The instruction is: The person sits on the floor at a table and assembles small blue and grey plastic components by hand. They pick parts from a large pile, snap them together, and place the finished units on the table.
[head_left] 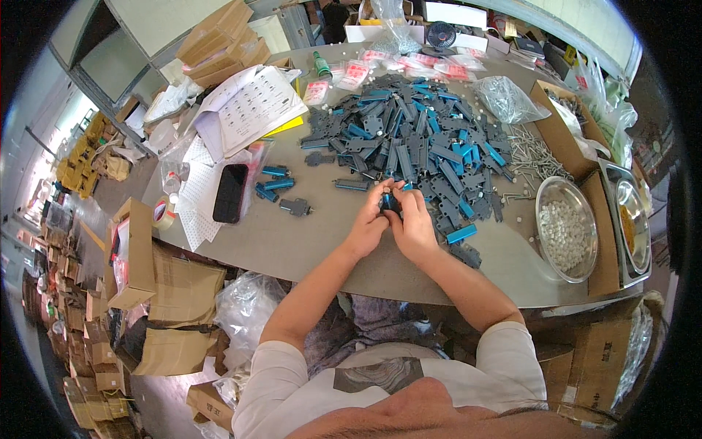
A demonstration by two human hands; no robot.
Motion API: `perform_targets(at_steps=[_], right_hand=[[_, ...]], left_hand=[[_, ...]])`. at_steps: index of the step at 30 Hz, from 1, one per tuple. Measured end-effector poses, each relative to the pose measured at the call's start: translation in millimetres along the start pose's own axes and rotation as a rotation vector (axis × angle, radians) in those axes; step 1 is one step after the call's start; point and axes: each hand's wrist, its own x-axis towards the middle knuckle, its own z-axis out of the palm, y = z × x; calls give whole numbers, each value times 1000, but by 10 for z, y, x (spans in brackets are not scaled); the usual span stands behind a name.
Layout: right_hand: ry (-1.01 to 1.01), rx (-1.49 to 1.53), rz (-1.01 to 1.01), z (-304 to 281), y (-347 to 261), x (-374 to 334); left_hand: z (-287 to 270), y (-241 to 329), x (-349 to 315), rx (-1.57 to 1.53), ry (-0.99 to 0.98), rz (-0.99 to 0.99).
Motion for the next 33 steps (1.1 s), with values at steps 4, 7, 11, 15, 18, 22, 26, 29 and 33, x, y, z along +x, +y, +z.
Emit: perform_targets(at_steps=[4, 7, 11, 15, 18, 22, 26, 29, 33], right_hand=[[-33, -16, 77, -53, -85, 2], [21, -114, -26, -87, -122, 12], [44, -85, -153, -70, -109, 50], [16, 72, 43, -69, -139, 53], [-45, 61, 143, -85, -97, 58], [-262, 527, 421, -105, 0, 67], [-366, 752, 549, -169, -96, 88], [-409, 719, 578, -123, -71, 71], [-338, 584, 572, -97, -112, 65]], left_hand=[[69, 92, -18, -314, 33, -83], [65, 75, -21, -322, 82, -134], [-11, 12, -17, -371, 163, -140], [-87, 0, 28, -393, 259, 47], [-79, 21, 28, -306, 301, 82], [-63, 1, 14, -120, 255, 162], [-61, -3, 12, 51, 249, 238], [-51, 29, 12, 103, 232, 231], [20, 60, 2, -178, 234, 199]])
